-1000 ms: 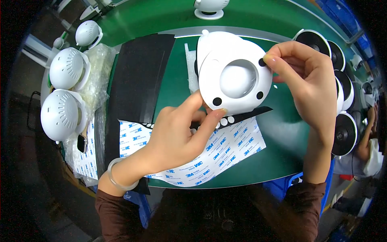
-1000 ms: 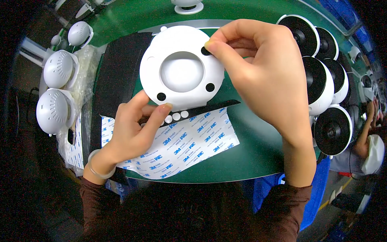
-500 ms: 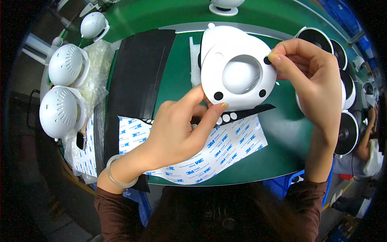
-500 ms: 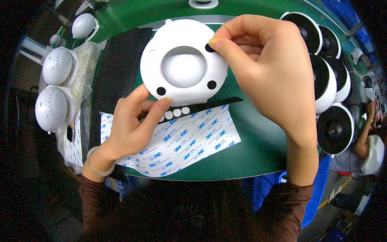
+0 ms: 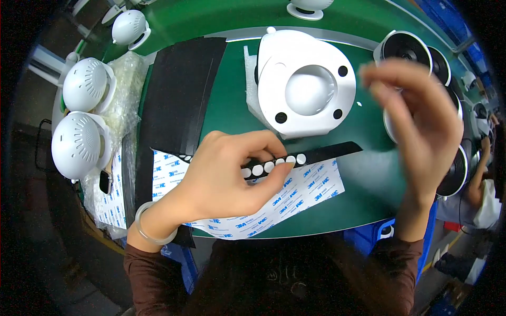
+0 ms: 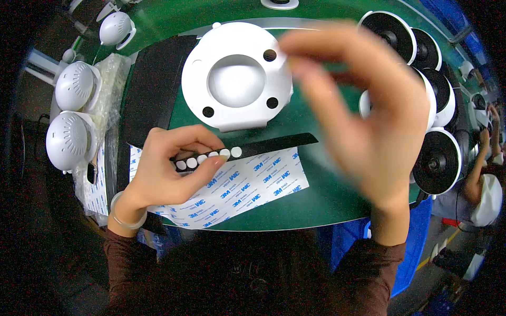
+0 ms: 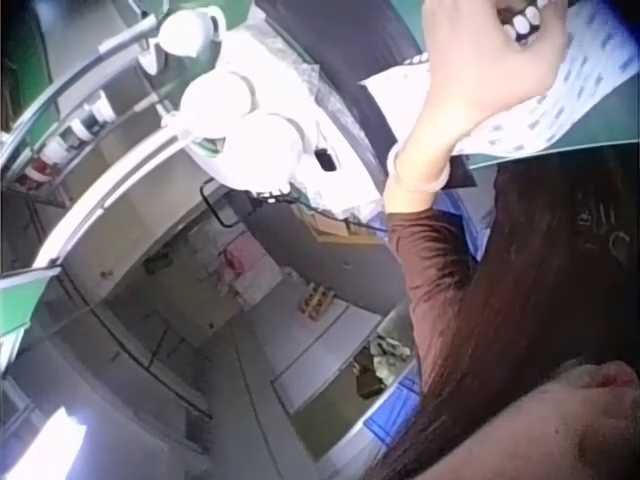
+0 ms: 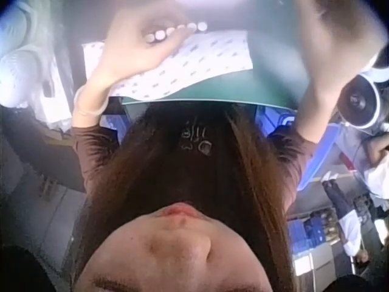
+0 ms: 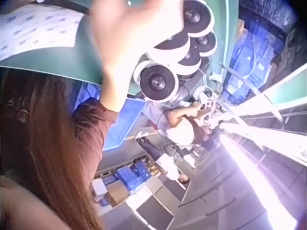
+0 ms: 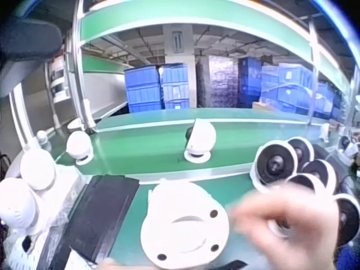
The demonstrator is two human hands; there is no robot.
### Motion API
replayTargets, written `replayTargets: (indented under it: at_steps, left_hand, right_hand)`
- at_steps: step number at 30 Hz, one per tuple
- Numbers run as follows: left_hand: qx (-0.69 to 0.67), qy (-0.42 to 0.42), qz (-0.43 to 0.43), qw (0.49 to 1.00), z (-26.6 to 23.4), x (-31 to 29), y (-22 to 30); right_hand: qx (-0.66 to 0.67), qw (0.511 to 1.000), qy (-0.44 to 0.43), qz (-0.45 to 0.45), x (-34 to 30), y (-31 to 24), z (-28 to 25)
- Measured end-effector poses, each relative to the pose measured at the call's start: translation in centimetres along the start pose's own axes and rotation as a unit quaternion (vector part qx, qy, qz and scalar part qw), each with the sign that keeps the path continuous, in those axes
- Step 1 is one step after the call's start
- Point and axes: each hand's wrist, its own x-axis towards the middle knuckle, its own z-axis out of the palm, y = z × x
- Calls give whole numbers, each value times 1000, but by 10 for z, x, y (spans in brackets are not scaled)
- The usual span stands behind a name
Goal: Applying adhesive pads to the bottom of security camera housings on a production line.
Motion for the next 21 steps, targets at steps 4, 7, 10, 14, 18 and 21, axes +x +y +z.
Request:
replayTargets:
  at_steps: [4, 7, 10, 14, 18, 21]
  left_hand:
    - [1, 30, 75, 997, 0, -3, -1]
    - [-17, 32, 105, 994, 0, -4, -2]
    - [-16, 55, 122, 991, 3, -4, -4]
    - [-20, 61, 95, 993, 2, -5, 4]
    - [-16, 40, 73, 996, 1, -3, 8]
    - [-109, 62, 28, 992, 7, -7, 2]
  right_hand:
    - [-1, 991, -131, -4, -22, -14, 15]
    - [-18, 988, -148, -27, -27, -13, 18]
    - [10, 987, -163, 6, -30, -14, 17]
    - [-11, 989, -145, -4, -32, -16, 19]
    - [-35, 992, -111, -48, -35, -13, 23]
    - [-19, 993, -99, -67, -37, -15, 26]
